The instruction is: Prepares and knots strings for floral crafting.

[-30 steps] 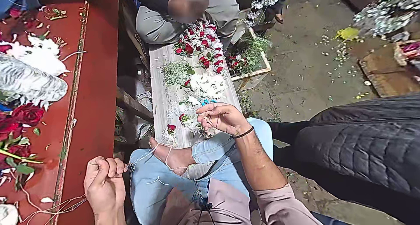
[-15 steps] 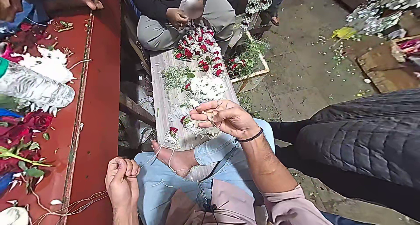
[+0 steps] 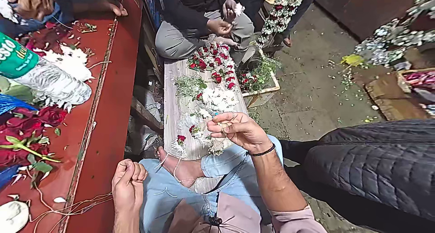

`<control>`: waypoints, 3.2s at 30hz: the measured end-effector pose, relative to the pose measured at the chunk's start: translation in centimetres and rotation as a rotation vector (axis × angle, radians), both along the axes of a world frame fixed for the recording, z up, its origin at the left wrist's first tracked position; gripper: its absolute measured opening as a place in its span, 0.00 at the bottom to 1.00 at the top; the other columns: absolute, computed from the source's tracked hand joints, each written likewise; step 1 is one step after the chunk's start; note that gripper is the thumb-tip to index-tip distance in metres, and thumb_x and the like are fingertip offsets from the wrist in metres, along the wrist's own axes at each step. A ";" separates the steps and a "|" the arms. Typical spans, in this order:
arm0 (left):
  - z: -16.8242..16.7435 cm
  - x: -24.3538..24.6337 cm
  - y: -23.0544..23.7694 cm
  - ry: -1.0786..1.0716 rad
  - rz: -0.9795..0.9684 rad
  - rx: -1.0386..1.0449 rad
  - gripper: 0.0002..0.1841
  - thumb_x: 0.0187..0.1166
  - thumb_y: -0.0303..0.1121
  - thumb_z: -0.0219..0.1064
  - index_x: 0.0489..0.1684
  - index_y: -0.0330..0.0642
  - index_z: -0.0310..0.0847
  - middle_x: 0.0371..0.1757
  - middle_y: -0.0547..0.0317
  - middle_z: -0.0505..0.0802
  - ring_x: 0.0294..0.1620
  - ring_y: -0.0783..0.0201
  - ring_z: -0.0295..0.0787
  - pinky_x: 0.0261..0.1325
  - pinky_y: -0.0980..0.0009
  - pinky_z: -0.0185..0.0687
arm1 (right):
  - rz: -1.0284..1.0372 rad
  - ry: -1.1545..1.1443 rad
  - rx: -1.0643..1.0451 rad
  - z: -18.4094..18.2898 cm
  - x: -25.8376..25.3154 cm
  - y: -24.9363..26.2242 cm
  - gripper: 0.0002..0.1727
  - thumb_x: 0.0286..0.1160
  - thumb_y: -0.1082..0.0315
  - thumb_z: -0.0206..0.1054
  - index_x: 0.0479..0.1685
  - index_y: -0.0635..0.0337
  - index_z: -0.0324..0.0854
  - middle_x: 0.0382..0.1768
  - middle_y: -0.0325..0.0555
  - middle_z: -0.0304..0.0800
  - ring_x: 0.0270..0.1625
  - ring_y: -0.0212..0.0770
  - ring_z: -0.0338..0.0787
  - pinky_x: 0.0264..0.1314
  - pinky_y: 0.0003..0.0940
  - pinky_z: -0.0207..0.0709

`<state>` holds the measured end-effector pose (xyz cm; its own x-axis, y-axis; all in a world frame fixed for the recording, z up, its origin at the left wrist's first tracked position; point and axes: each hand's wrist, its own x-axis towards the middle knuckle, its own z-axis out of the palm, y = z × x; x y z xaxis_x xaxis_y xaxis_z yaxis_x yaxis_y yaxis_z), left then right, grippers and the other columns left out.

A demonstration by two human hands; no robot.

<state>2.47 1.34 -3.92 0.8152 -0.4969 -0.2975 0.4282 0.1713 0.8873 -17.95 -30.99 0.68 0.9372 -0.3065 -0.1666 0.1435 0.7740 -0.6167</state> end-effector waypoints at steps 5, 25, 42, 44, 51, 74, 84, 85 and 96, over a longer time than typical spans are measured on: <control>-0.2 -0.1 0.2 -0.003 -0.008 -0.004 0.12 0.90 0.27 0.44 0.39 0.50 0.72 0.16 0.72 0.73 0.16 0.75 0.72 0.26 0.78 0.76 | 0.007 0.024 -0.063 -0.1 -0.1 0.1 0.15 0.83 0.72 0.60 0.57 0.70 0.87 0.49 0.65 0.94 0.50 0.54 0.97 0.62 0.49 0.89; 7.2 -0.4 -3.4 -0.269 -0.318 -0.097 0.03 0.82 0.33 0.64 0.43 0.46 0.80 0.43 0.55 0.91 0.25 0.72 0.79 0.27 0.77 0.74 | 0.689 0.772 -1.339 -6.0 -1.8 2.1 0.36 0.68 0.35 0.72 0.69 0.50 0.85 0.57 0.44 0.94 0.61 0.46 0.92 0.70 0.62 0.79; 2.5 -1.3 -5.9 -0.458 -0.591 0.077 0.11 0.83 0.39 0.67 0.45 0.41 0.91 0.35 0.64 0.94 0.35 0.71 0.90 0.43 0.72 0.89 | -0.085 0.065 -0.493 4.5 3.7 3.9 0.07 0.78 0.63 0.70 0.34 0.54 0.90 0.15 0.28 0.76 0.15 0.20 0.66 0.17 0.19 0.59; 2.7 -1.3 -5.6 -0.458 -0.569 0.109 0.12 0.84 0.39 0.65 0.46 0.41 0.90 0.33 0.66 0.92 0.33 0.74 0.86 0.41 0.73 0.85 | -0.163 0.124 -0.481 4.2 2.9 2.4 0.09 0.77 0.60 0.71 0.31 0.50 0.89 0.13 0.27 0.73 0.13 0.21 0.65 0.16 0.19 0.59; 3.8 -1.2 -4.8 -0.337 -0.548 0.009 0.07 0.81 0.29 0.67 0.46 0.35 0.89 0.37 0.62 0.93 0.38 0.73 0.89 0.48 0.75 0.87 | -0.203 0.077 -0.326 2.0 1.3 0.7 0.09 0.81 0.65 0.66 0.31 0.51 0.85 0.14 0.28 0.71 0.13 0.23 0.66 0.15 0.19 0.59; 5.6 -1.8 -5.0 0.035 -0.542 0.003 0.12 0.74 0.25 0.58 0.34 0.40 0.90 0.23 0.67 0.86 0.19 0.80 0.70 0.23 0.82 0.63 | -0.193 0.295 -0.162 -6.5 0.6 1.2 0.11 0.83 0.68 0.62 0.30 0.55 0.83 0.15 0.32 0.74 0.12 0.23 0.64 0.12 0.19 0.57; 4.2 -1.9 -5.1 -0.354 -0.608 0.392 0.09 0.75 0.33 0.67 0.39 0.43 0.93 0.30 0.68 0.94 0.29 0.80 0.85 0.37 0.77 0.82 | -0.197 0.333 -0.066 -8.9 -1.2 2.9 0.10 0.83 0.69 0.60 0.33 0.55 0.84 0.15 0.31 0.72 0.11 0.24 0.65 0.11 0.19 0.58; 4.0 -2.0 -5.1 -0.387 -0.620 0.433 0.09 0.74 0.34 0.66 0.39 0.44 0.94 0.30 0.69 0.93 0.30 0.80 0.85 0.38 0.76 0.81 | -0.207 0.331 -0.071 -8.6 -1.3 2.8 0.10 0.83 0.69 0.60 0.32 0.55 0.84 0.14 0.31 0.72 0.11 0.24 0.65 0.11 0.19 0.59; 3.4 -2.2 -5.3 -0.581 -0.599 0.585 0.20 0.75 0.46 0.67 0.11 0.51 0.77 0.14 0.73 0.76 0.20 0.75 0.70 0.31 0.68 0.65 | -0.216 0.301 -0.082 -8.6 -1.4 3.0 0.11 0.83 0.70 0.60 0.31 0.55 0.84 0.15 0.30 0.73 0.12 0.24 0.66 0.12 0.19 0.59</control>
<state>0.22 -3.93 -0.54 0.5757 -0.7744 -0.2623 -0.2231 -0.4574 0.8608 -19.34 -27.95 -7.90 0.7624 -0.5156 -0.3911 0.1012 0.6919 -0.7148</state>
